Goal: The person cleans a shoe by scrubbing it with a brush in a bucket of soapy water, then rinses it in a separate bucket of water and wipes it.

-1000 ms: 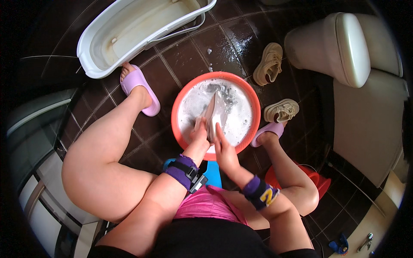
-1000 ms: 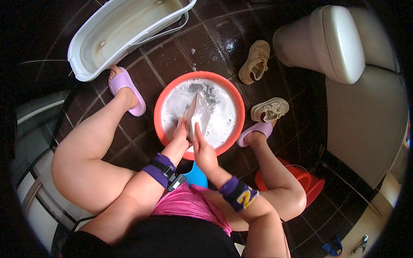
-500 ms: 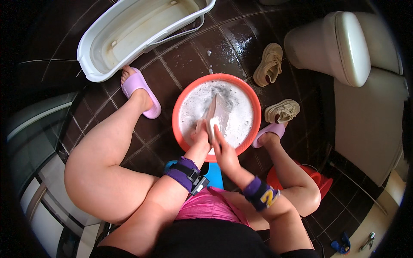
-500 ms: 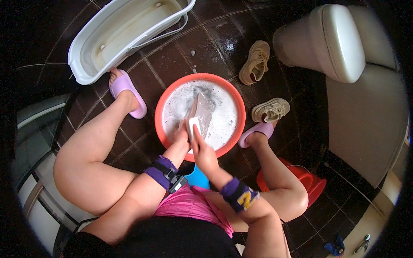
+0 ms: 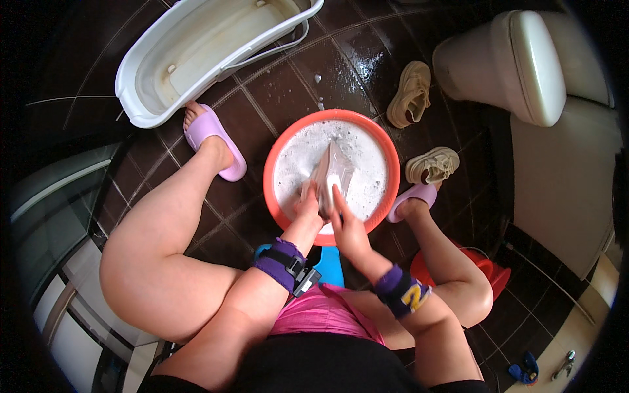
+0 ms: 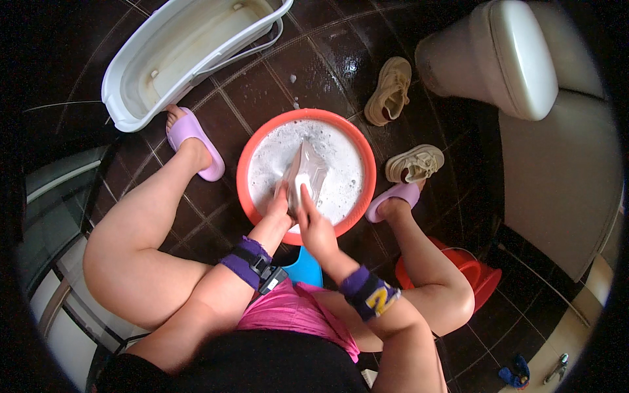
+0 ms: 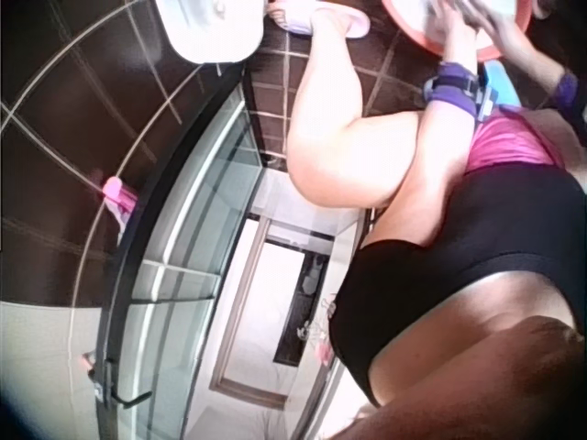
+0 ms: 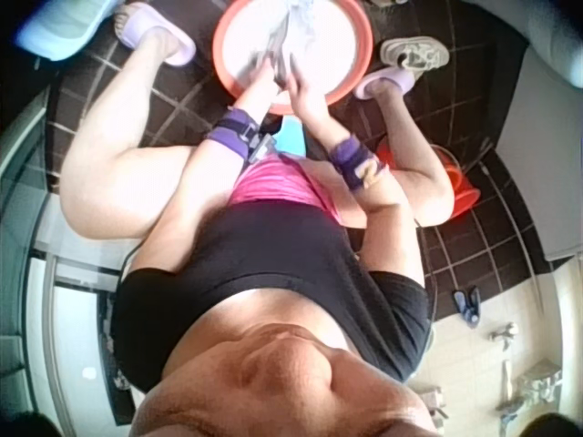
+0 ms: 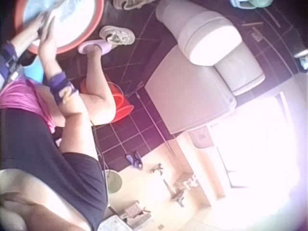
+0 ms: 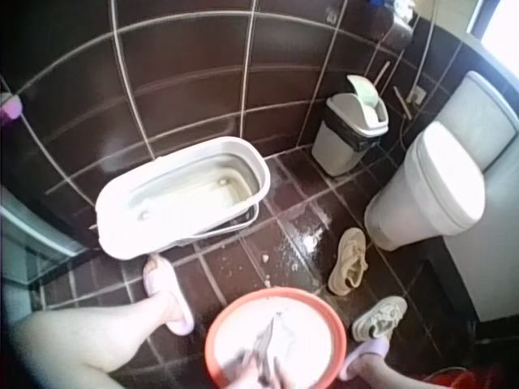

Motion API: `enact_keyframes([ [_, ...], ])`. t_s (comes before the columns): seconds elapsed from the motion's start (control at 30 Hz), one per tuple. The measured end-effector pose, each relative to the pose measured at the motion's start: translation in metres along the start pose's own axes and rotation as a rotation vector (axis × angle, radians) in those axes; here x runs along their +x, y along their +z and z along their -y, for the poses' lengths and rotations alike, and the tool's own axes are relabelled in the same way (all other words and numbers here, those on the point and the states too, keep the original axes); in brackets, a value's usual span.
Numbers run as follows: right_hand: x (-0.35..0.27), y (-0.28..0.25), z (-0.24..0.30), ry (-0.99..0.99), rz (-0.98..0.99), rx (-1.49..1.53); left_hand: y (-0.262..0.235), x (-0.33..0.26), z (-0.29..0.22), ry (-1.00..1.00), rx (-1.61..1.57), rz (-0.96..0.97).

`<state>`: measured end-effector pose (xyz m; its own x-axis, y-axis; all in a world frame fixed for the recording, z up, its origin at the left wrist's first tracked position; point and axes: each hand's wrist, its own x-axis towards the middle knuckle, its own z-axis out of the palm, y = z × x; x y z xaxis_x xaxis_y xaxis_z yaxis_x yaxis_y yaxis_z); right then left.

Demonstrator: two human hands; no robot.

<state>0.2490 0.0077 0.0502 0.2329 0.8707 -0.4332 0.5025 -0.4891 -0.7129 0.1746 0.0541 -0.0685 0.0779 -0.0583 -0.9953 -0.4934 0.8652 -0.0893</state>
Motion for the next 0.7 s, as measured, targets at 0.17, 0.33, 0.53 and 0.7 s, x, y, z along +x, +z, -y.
enact_keyframes([
  [0.17, -0.008, -0.008, -0.007, 0.077, 0.052, -0.082, -0.005, 0.002, -0.001, -0.067, 0.008, 0.135],
  [0.33, 0.085, -0.024, -0.029, 0.207, -0.16, -0.088, 0.005, 0.001, 0.001, -0.11, -0.148, 0.369],
  [0.53, 0.004, -0.026, 0.006, 0.173, 0.089, 0.096, 0.017, -0.019, -0.012, -0.072, -0.015, 0.157],
  [0.7, 0.018, -0.031, -0.008, 0.225, 0.15, -0.045, 0.018, -0.003, -0.015, -0.06, 0.013, 0.209],
])
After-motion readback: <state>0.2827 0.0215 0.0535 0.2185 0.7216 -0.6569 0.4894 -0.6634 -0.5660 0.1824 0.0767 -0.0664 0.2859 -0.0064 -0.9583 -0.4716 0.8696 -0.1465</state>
